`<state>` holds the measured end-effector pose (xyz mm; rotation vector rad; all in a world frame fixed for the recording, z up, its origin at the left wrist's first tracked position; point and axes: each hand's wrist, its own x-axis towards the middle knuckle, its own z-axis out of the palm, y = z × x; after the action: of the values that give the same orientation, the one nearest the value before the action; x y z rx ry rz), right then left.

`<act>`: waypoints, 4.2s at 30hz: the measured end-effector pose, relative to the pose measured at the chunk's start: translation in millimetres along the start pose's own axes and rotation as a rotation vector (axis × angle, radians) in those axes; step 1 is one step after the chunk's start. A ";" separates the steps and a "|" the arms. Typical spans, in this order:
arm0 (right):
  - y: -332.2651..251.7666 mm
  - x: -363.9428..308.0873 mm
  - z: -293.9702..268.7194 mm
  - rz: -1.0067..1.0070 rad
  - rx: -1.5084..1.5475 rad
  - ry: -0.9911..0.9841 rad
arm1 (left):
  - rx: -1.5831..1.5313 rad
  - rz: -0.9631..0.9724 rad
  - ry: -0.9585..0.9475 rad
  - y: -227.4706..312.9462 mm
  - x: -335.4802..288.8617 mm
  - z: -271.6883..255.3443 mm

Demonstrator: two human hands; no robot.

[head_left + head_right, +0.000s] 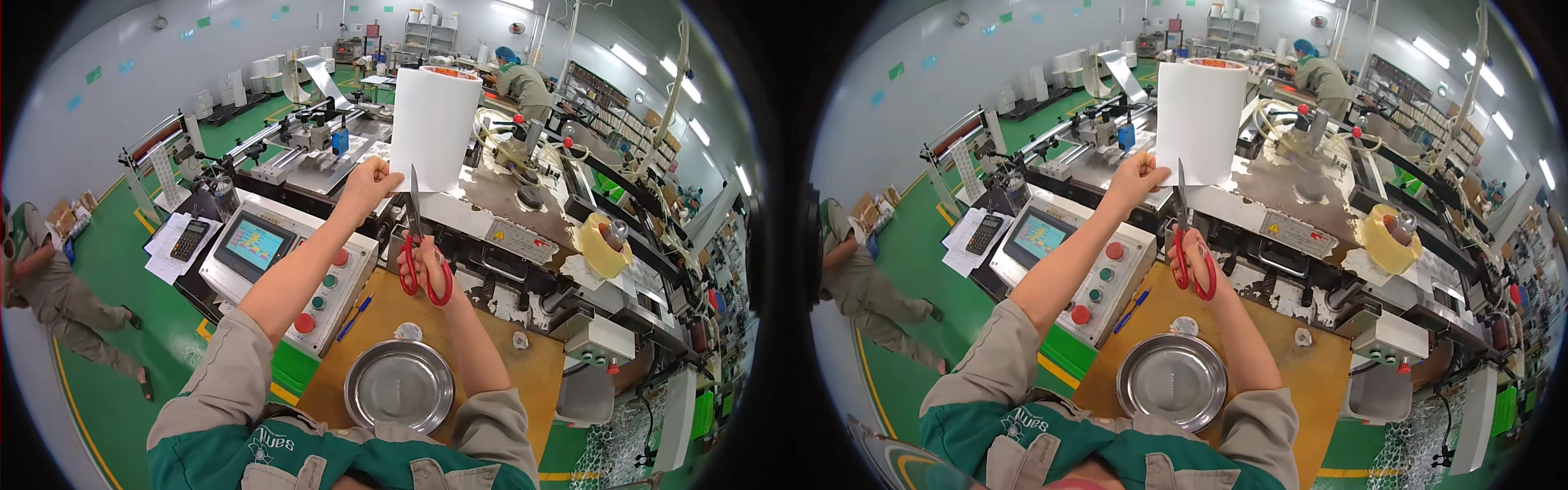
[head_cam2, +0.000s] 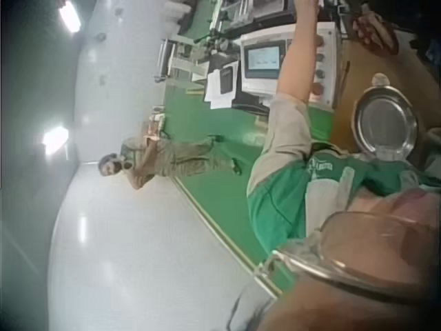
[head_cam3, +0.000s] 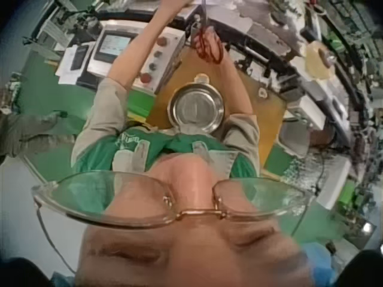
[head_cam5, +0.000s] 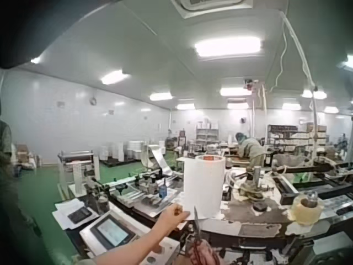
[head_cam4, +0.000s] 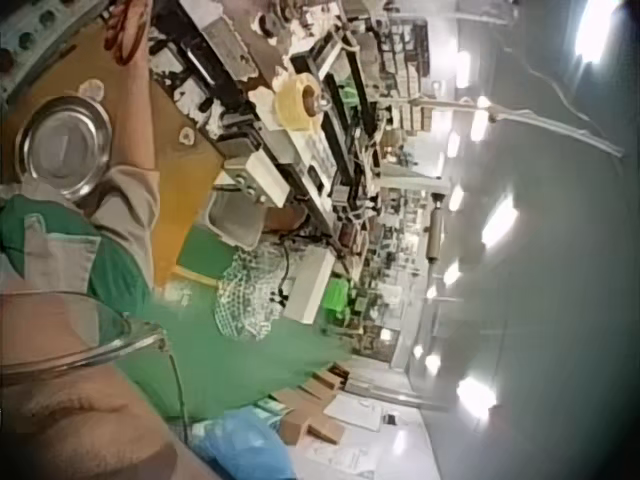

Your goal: The person operates a label printing machine and uses red-handled scissors to cut individual labels from a continuous roll. They handle the label roll, a metal plate, and a roll of white paper, cutting specific sections and placing them on a stand.

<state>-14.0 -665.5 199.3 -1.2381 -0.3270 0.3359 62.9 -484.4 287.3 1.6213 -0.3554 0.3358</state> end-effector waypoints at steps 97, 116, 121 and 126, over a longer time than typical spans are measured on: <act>628.7 192.7 620.3 0.589 -1.421 -0.957 | -0.061 -0.420 1.322 27.8 -594.4 -840.3; 676.3 303.9 871.8 0.896 -1.130 0.038 | -0.215 -0.694 0.453 -155.6 -372.9 -1296.5; 660.3 212.1 939.8 1.314 -0.841 0.694 | -0.318 -0.696 0.085 -210.1 -262.5 -1348.3; 744.2 148.7 1028.5 1.376 -0.491 1.077 | -0.387 -0.654 -0.294 -251.6 -173.3 -1364.6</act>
<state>-363.3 497.2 -200.4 -1.7842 1.5229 0.6920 5.6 899.4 93.5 1.3134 -0.0845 -0.4484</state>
